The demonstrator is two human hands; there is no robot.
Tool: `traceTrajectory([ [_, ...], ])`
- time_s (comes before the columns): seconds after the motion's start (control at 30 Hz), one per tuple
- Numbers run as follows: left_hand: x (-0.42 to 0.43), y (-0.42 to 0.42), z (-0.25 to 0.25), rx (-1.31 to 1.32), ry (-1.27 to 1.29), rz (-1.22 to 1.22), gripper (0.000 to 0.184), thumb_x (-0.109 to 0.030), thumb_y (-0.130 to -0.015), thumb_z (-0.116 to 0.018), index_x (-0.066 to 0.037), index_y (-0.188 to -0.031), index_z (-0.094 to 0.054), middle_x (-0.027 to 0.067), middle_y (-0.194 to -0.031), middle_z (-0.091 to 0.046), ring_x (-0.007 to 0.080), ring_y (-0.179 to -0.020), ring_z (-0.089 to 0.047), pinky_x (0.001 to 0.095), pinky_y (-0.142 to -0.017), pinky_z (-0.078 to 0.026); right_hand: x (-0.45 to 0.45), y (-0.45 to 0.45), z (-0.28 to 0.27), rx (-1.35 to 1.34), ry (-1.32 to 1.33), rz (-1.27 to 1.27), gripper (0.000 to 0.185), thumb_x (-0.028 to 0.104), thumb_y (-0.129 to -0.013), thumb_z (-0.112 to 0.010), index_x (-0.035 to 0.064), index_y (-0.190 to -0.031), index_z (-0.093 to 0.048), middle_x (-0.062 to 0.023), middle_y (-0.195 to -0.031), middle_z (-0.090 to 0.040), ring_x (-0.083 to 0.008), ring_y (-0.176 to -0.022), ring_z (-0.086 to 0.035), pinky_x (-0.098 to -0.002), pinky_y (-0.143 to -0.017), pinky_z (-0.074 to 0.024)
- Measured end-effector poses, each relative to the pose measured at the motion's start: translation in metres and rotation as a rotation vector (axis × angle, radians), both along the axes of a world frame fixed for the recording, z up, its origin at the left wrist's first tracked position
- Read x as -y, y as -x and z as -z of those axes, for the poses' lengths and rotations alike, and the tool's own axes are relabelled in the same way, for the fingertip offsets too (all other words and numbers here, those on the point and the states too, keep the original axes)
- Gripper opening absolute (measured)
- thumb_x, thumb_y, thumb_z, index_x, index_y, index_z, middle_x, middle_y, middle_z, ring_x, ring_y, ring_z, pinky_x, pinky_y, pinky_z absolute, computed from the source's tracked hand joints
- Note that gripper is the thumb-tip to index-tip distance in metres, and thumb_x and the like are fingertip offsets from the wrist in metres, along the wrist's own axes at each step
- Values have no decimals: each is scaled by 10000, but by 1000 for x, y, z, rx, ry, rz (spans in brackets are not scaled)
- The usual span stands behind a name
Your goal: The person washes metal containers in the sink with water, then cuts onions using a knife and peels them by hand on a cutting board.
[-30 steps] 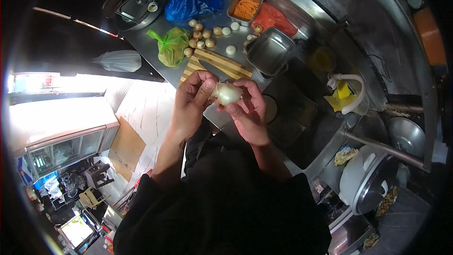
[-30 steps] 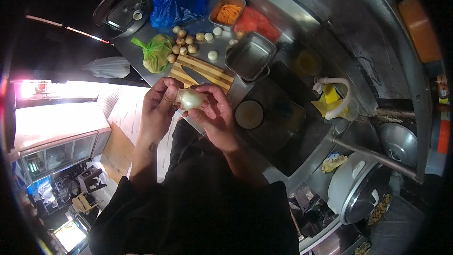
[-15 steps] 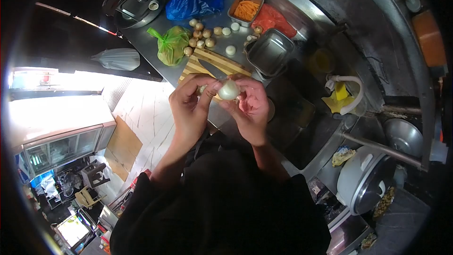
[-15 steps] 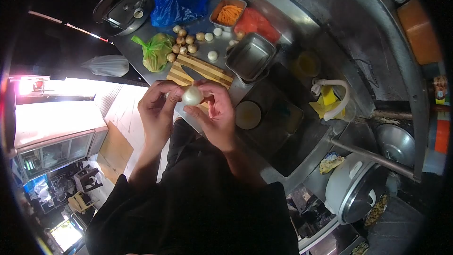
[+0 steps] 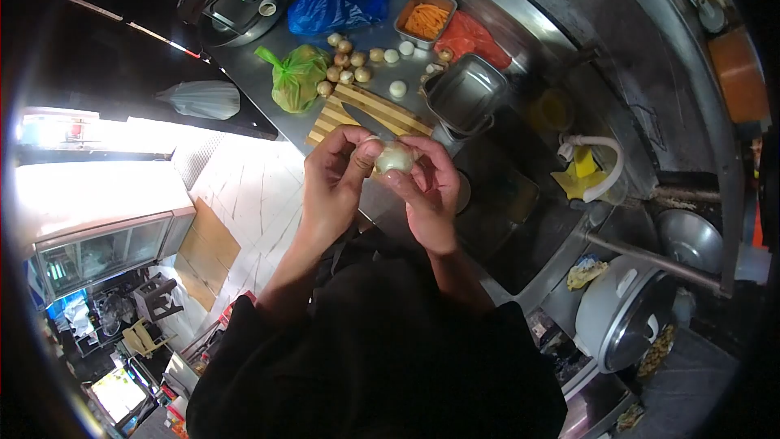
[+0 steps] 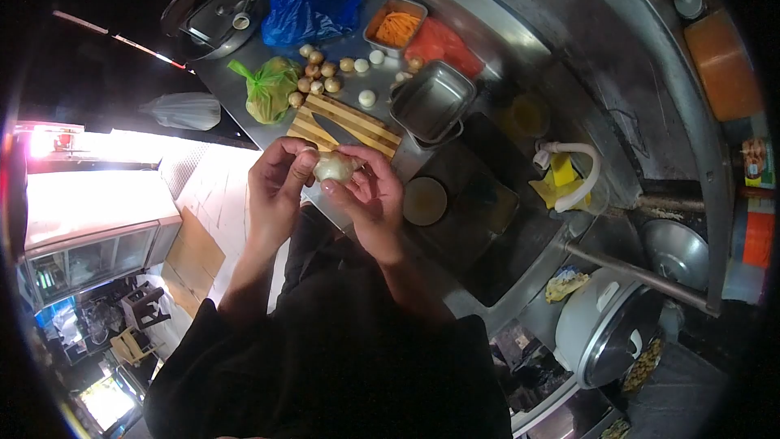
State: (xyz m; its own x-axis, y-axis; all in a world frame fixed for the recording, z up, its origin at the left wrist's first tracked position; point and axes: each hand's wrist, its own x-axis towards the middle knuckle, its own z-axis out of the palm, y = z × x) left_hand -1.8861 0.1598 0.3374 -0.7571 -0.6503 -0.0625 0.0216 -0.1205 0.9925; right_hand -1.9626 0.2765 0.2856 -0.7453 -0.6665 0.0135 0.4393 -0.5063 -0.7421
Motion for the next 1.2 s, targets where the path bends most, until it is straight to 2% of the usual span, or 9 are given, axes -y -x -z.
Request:
traceTrajectory([
  [0.2, 4, -1, -1, 12, -30, 47, 150, -135, -1033, -645, 10, -1068, -628, 8, -935, -652, 78, -883, -582, 238, -789, -470, -6, 15, 3, -64, 28, -103, 469, -45, -871, -747, 13, -1291, -546, -82, -1216, -607, -160, -1141, -599, -318, -1002, -493],
  [0.33, 14, -3, -6, 97, 88, 154, 162, -140, -1041, -633, 15, -1085, -619, 18, -968, -653, 84, -909, -580, 250, -809, -475, -9, 20, 10, -25, 10, -170, 445, -20, -892, -733, 21, -1295, -550, -70, -1192, -610, -144, -1107, -597, -296, -946, -496],
  [0.4, 15, -2, -10, 93, 28, 164, 169, -141, -1040, -633, 19, -1090, -616, 23, -984, -652, 90, -919, -584, 257, -823, -477, -8, 20, 13, 27, 8, -191, 432, -14, -901, -724, 21, -1296, -551, -67, -1182, -610, -139, -1095, -595, -285, -926, -495],
  [0.6, 14, 2, -5, 27, -48, 86, 200, -136, -1026, -652, 31, -1130, -616, 36, -1005, -655, 107, -982, -598, 272, -882, -478, 9, -5, 6, 171, 74, 12, 436, -42, -905, -715, 11, -1295, -527, -75, -1202, -609, -156, -1125, -603, -291, -955, -509],
  [0.73, 2, -1, 7, -4, 71, -18, 225, -92, -982, -704, 33, -1157, -636, 63, -1021, -659, 135, -1015, -611, 287, -918, -476, 16, -11, 7, 76, 76, 111, 454, -87, -878, -734, 16, -1265, -519, -87, -1226, -600, -173, -1158, -599, -328, -1010, -512],
  [0.83, -1, 0, 20, -163, 37, -113, 182, -33, -924, -748, 38, -1075, -677, 93, -1045, -672, 160, -1015, -621, 297, -921, -477, 21, -15, 4, 49, 101, 134, 481, -113, -850, -754, 29, -1243, -517, -85, -1237, -584, -175, -1169, -593, -337, -1025, -509],
  [0.93, -7, 2, 9, -116, 195, -203, 126, 11, -880, -760, 39, -986, -700, 105, -1017, -695, 176, -971, -642, 295, -879, -494, 26, -21, -1, 14, 114, 164, 505, -122, -832, -770, 40, -1235, -512, -76, -1239, -569, -168, -1160, -594, -331, -1012, -513],
  [1.03, -9, -1, 15, -23, 481, -275, 93, 29, -865, -746, 22, -948, -704, 121, -953, -703, 208, -885, -672, 299, -801, -516, 29, -23, 2, 39, 103, 187, 522, -128, -823, -775, 45, -1237, -509, -65, -1231, -562, -160, -1138, -601, -323, -988, -521],
  [1.2, 0, -3, 5, 31, 714, -254, 73, 15, -891, -722, -3, -955, -692, 121, -904, -695, 240, -797, -688, 312, -730, -529, 23, -21, 1, 34, 46, 100, 510, -94, -850, -769, 51, -1262, -508, -60, -1211, -569, -143, -1103, -605, -286, -922, -528],
])
